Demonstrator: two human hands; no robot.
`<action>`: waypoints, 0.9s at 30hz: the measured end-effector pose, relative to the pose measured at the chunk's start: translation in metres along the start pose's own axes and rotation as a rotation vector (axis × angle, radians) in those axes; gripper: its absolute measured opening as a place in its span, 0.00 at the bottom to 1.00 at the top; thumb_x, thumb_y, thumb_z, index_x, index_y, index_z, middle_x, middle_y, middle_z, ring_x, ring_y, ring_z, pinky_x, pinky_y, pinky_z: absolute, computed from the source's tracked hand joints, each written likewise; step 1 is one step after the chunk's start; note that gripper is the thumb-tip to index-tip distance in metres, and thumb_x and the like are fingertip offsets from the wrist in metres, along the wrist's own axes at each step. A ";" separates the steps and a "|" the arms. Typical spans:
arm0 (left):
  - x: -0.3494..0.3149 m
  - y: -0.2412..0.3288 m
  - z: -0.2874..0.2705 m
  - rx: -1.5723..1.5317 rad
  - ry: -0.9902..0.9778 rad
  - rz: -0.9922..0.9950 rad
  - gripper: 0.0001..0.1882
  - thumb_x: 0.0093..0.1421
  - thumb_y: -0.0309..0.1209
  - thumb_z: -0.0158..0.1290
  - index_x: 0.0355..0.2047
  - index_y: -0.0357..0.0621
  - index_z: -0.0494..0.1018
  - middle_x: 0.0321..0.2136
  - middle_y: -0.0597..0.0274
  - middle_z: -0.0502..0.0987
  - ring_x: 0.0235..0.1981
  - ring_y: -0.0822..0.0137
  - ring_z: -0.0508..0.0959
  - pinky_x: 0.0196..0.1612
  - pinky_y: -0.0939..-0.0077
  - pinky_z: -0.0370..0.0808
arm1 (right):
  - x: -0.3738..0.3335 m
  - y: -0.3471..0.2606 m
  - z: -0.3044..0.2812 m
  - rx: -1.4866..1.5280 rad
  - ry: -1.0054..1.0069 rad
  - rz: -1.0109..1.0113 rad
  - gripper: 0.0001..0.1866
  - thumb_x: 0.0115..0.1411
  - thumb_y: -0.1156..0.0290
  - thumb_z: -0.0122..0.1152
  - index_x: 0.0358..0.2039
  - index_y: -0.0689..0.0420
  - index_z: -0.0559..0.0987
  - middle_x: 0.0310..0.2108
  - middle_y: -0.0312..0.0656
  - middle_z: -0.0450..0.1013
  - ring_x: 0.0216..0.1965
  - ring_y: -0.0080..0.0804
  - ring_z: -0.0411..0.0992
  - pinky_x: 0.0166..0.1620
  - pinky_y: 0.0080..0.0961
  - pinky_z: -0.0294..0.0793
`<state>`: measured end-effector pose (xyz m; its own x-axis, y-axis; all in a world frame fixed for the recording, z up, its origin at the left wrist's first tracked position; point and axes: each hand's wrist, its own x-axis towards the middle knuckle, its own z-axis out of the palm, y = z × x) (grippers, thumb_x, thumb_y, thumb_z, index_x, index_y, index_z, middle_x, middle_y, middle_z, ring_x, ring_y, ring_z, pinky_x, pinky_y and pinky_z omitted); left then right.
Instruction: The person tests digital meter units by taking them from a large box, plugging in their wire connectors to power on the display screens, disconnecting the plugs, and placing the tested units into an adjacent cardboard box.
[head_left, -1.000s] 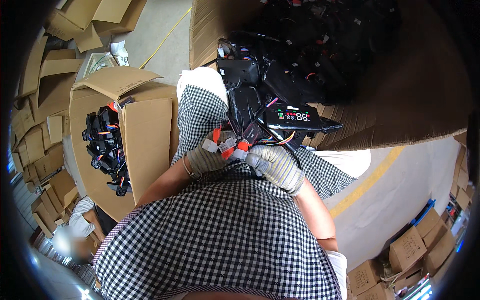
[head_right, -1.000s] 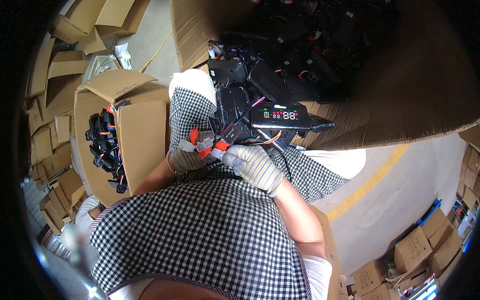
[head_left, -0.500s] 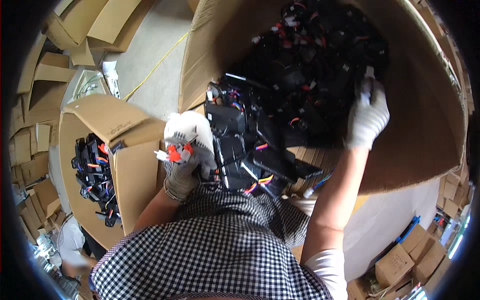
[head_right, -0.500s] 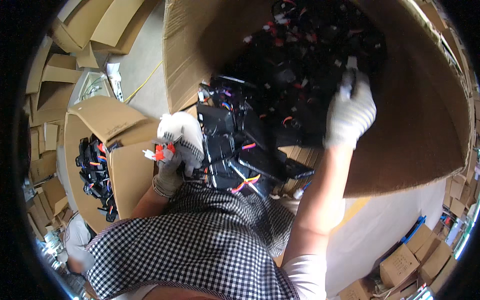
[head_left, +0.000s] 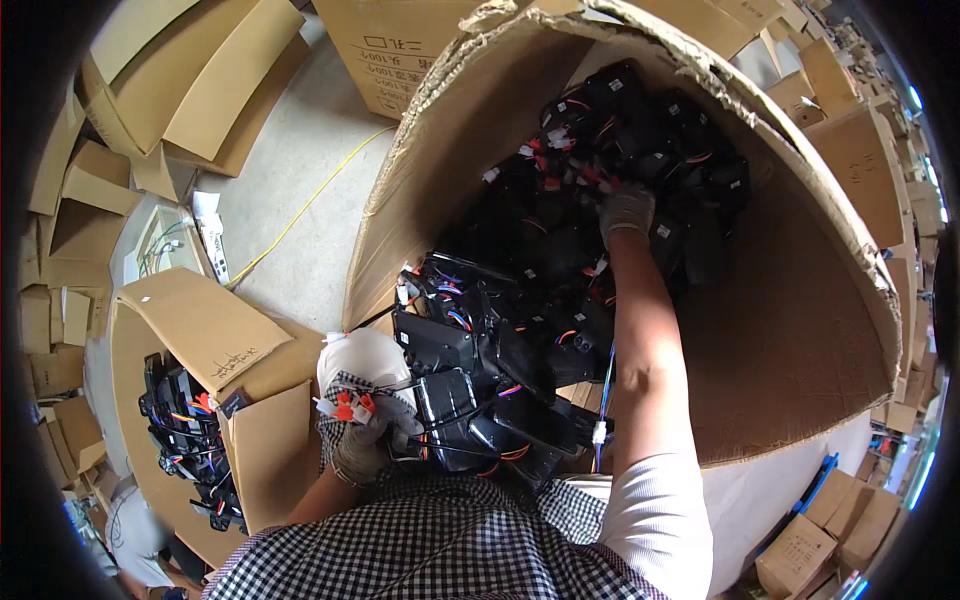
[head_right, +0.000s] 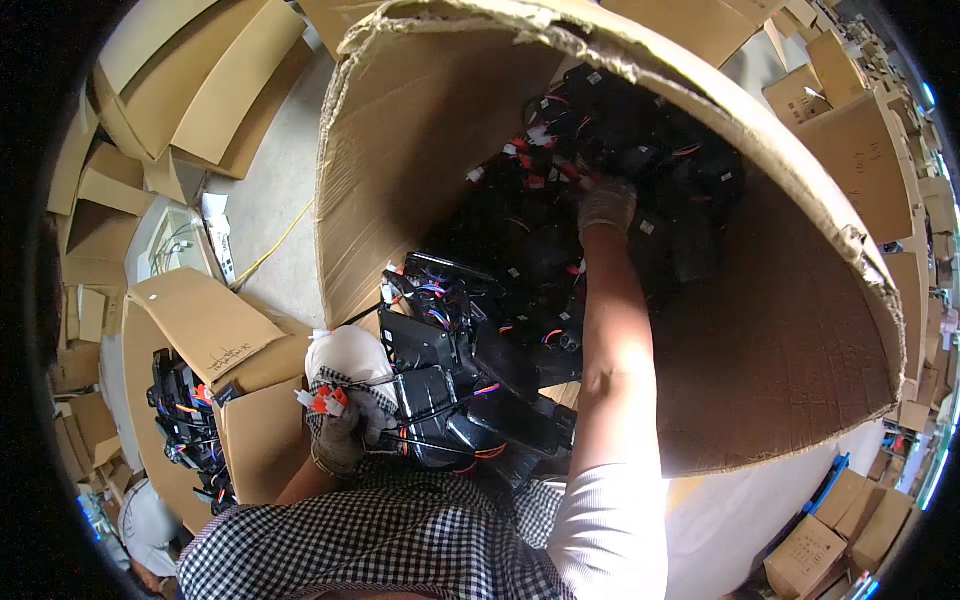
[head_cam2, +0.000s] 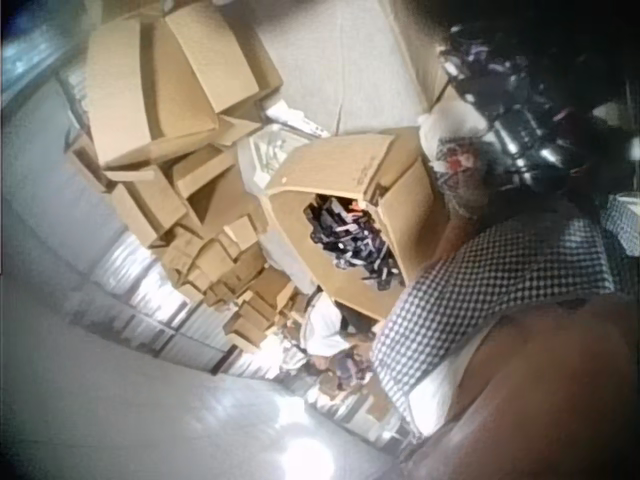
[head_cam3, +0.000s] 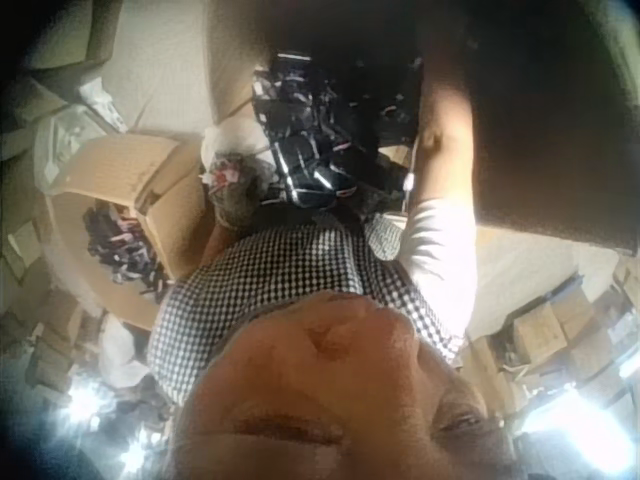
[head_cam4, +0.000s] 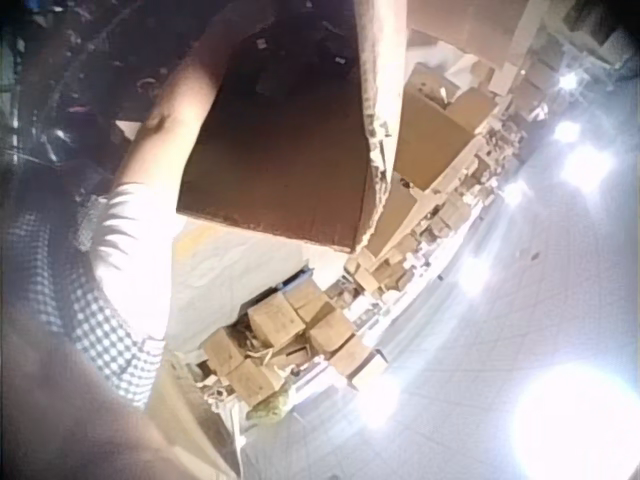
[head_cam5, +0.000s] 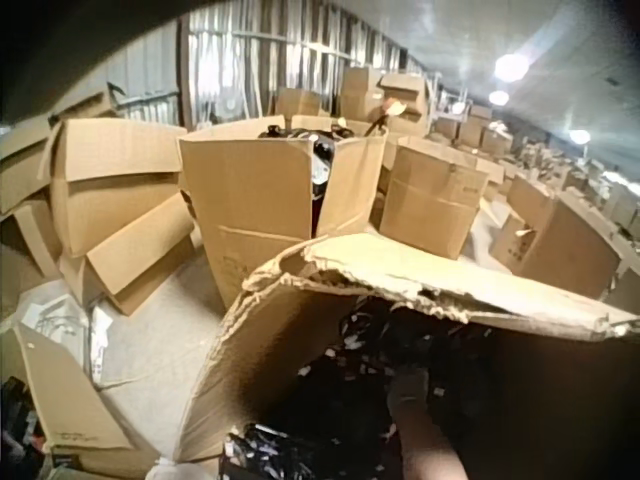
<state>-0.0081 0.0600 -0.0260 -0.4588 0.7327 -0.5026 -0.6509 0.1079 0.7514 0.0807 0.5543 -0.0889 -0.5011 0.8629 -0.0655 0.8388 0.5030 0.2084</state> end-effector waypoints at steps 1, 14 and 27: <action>0.002 0.005 0.005 0.072 -0.009 0.030 0.43 0.45 0.64 0.55 0.52 0.47 0.61 0.18 0.66 0.72 0.13 0.70 0.71 0.15 0.76 0.68 | 0.004 0.004 -0.006 -0.004 -0.128 0.002 0.20 0.54 0.52 0.55 0.45 0.47 0.77 0.47 0.44 0.71 0.52 0.39 0.67 0.50 0.36 0.68; -0.005 0.000 -0.008 0.208 -0.324 0.239 0.23 0.58 0.50 0.50 0.33 0.38 0.73 0.28 0.60 0.77 0.32 0.69 0.74 0.36 0.73 0.71 | -0.218 -0.001 -0.057 0.181 0.130 0.064 0.14 0.58 0.58 0.51 0.29 0.53 0.80 0.30 0.46 0.73 0.35 0.45 0.72 0.35 0.38 0.73; -0.075 -0.023 -0.012 0.135 -0.529 0.322 0.19 0.61 0.43 0.48 0.36 0.35 0.70 0.14 0.65 0.70 0.13 0.72 0.67 0.33 0.71 0.69 | -0.385 -0.044 -0.038 0.776 0.433 0.068 0.13 0.46 0.76 0.59 0.36 0.58 0.76 0.43 0.48 0.72 0.43 0.49 0.69 0.47 0.37 0.68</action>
<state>0.0343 -0.0059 -0.0110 -0.2352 0.9719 0.0108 -0.4321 -0.1145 0.8946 0.2289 0.1982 -0.0354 -0.3499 0.8767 0.3300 0.6984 0.4789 -0.5319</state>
